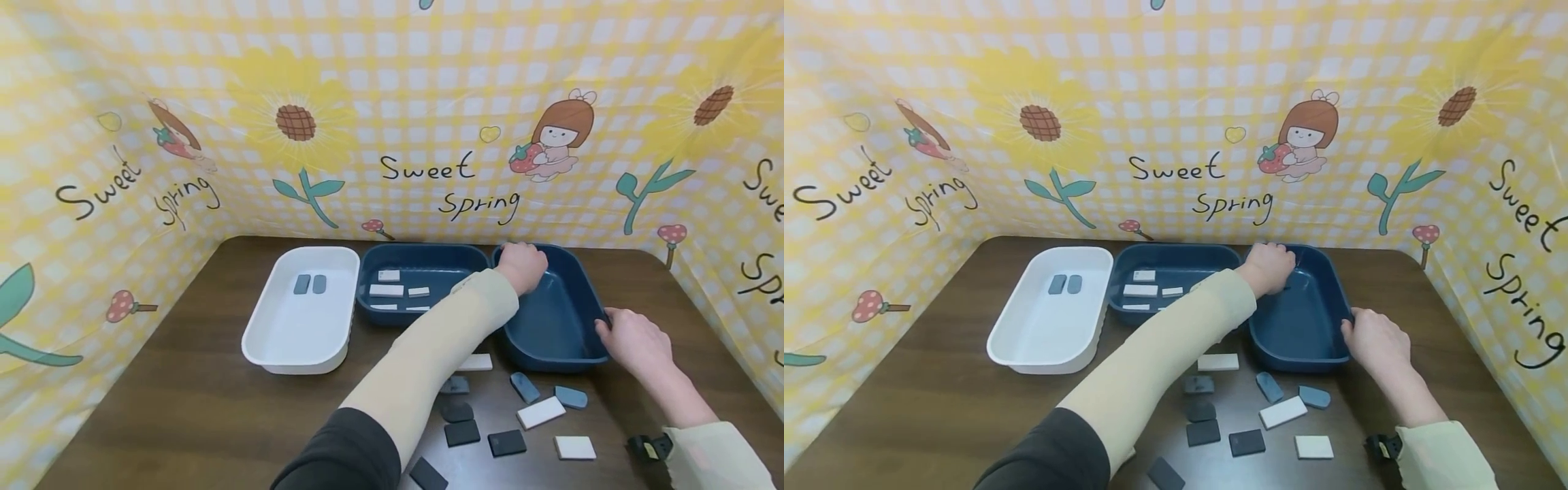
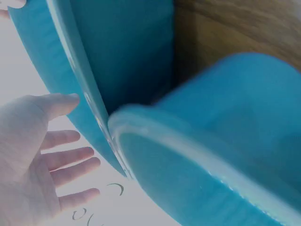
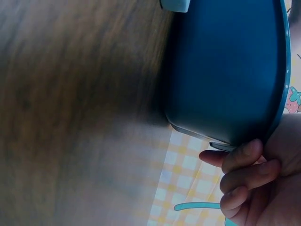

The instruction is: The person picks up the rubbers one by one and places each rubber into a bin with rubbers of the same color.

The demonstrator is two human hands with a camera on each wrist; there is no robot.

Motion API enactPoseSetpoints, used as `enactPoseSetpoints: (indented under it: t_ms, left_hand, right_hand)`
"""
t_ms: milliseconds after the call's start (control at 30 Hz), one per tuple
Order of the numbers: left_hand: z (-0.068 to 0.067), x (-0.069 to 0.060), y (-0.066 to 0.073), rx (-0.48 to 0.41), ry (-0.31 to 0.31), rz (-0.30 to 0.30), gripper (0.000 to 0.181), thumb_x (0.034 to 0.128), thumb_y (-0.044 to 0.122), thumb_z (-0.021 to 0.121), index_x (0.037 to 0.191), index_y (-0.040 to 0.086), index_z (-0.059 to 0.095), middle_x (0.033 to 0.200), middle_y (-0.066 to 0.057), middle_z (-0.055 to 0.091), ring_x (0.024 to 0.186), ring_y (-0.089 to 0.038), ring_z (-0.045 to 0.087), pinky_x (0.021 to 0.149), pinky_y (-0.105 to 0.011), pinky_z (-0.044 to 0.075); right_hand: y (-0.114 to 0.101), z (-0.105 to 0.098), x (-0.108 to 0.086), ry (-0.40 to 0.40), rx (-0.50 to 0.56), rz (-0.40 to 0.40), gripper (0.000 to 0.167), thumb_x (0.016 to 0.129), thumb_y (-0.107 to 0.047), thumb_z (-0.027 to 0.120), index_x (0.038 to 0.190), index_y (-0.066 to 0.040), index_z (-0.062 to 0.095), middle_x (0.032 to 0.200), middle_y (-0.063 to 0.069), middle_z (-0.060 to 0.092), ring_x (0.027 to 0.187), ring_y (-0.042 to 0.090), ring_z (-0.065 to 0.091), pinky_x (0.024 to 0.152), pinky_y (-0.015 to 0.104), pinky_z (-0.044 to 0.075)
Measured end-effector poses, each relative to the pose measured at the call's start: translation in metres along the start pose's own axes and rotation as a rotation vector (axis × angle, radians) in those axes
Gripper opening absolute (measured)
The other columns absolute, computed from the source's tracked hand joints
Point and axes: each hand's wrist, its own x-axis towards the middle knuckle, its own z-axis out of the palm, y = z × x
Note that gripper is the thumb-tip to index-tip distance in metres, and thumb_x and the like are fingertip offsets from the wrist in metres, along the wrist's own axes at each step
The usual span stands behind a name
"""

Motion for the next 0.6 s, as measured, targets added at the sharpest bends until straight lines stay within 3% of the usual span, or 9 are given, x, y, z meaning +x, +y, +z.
enactPoseSetpoints:
  t_ms: [233,400,600]
  left_hand:
    - [-0.003,-0.022,-0.019,0.000,0.069,-0.003,0.039,0.1030,0.036,0.043,0.139,0.022,0.051,0.129,0.002,0.053,0.116,-0.015,0.050,0.095,-0.037,0.043]
    - [-0.004,-0.040,-0.036,-0.046,0.146,0.038,0.039,0.1017,0.038,0.046,0.136,0.019,0.051,0.126,0.002,0.054,0.112,-0.013,0.051,0.088,-0.033,0.046]
    - [-0.004,-0.078,-0.069,-0.125,0.260,0.084,0.044,0.0989,0.041,0.052,0.135,0.016,0.050,0.128,0.000,0.054,0.114,-0.015,0.052,0.084,-0.031,0.048]
  right_hand:
    - [0.001,-0.002,-0.001,-0.003,-0.010,-0.005,0.045,0.095,-0.016,0.057,0.120,0.021,0.050,0.115,0.042,0.052,0.083,0.046,0.058,0.059,0.052,0.050]
    - [0.001,-0.002,-0.001,-0.006,-0.007,-0.005,0.046,0.095,-0.016,0.056,0.120,0.021,0.050,0.115,0.043,0.051,0.085,0.048,0.057,0.060,0.053,0.049]
    - [0.002,-0.001,0.001,-0.008,0.011,-0.003,0.047,0.096,-0.018,0.055,0.121,0.021,0.049,0.118,0.043,0.050,0.088,0.049,0.056,0.062,0.054,0.048]
